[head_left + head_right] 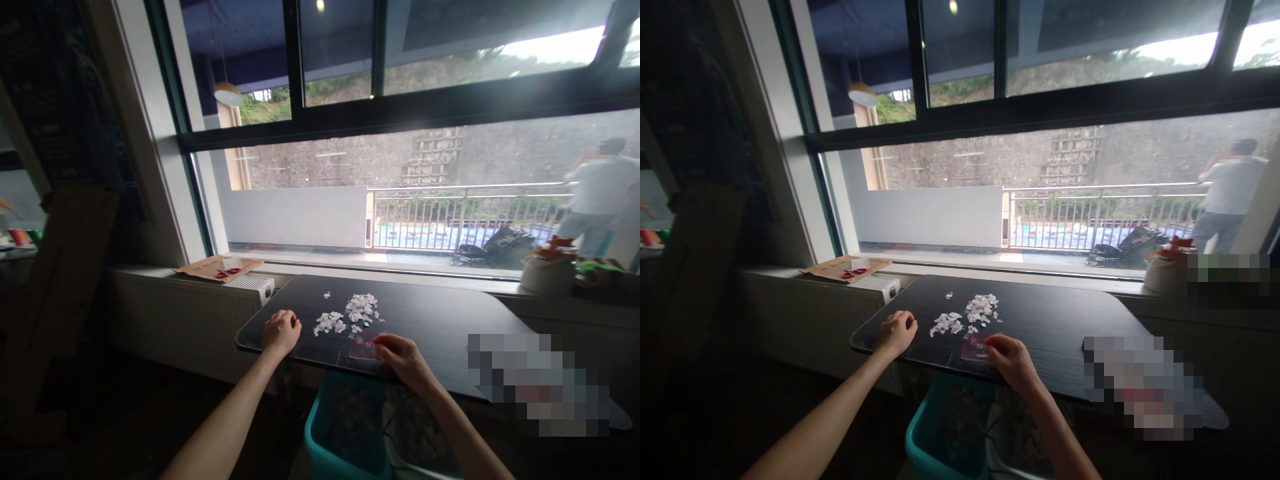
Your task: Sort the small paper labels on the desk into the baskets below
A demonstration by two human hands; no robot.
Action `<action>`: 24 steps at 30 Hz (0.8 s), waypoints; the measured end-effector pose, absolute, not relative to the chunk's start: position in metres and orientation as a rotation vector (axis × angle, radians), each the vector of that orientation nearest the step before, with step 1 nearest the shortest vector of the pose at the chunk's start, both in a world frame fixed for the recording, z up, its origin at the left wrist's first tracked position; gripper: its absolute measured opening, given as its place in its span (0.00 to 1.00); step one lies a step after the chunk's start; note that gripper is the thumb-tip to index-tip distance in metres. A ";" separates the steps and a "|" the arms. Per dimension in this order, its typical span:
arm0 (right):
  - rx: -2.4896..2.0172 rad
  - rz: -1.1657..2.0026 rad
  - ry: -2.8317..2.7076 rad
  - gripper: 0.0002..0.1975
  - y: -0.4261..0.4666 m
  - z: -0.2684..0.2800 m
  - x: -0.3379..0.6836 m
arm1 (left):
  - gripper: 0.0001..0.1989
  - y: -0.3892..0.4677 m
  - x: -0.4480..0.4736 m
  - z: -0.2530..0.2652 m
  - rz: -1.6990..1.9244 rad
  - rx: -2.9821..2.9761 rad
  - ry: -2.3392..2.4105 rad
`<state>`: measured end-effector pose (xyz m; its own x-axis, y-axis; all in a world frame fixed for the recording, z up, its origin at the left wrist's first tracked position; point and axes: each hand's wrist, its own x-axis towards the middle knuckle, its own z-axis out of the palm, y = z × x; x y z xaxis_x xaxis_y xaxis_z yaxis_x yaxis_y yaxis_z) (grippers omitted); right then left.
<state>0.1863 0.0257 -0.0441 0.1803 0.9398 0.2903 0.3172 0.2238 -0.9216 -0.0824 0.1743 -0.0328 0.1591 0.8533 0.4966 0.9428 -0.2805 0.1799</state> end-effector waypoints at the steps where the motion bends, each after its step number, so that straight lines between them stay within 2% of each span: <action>1: -1.307 0.705 -1.369 0.14 0.025 -0.044 0.186 | 0.06 0.174 -0.082 -0.033 -0.776 -2.256 -1.771; 9: -1.333 0.661 -1.381 0.14 0.026 -0.045 0.187 | 0.06 0.173 -0.082 -0.031 -0.780 -2.262 -1.772; 18: -1.295 0.793 -1.415 0.12 0.017 -0.034 0.184 | 0.06 0.176 -0.082 -0.034 -0.786 -2.261 -1.765; 24: -1.315 0.691 -1.361 0.14 0.023 -0.039 0.187 | 0.06 0.175 -0.082 -0.033 -0.785 -2.257 -1.766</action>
<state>0.1874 0.0228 -0.0390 0.1796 0.9400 0.2900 0.3199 0.2229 -0.9208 -0.0823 0.1747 -0.0329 0.1599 0.8517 0.4990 0.9413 -0.2838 0.1829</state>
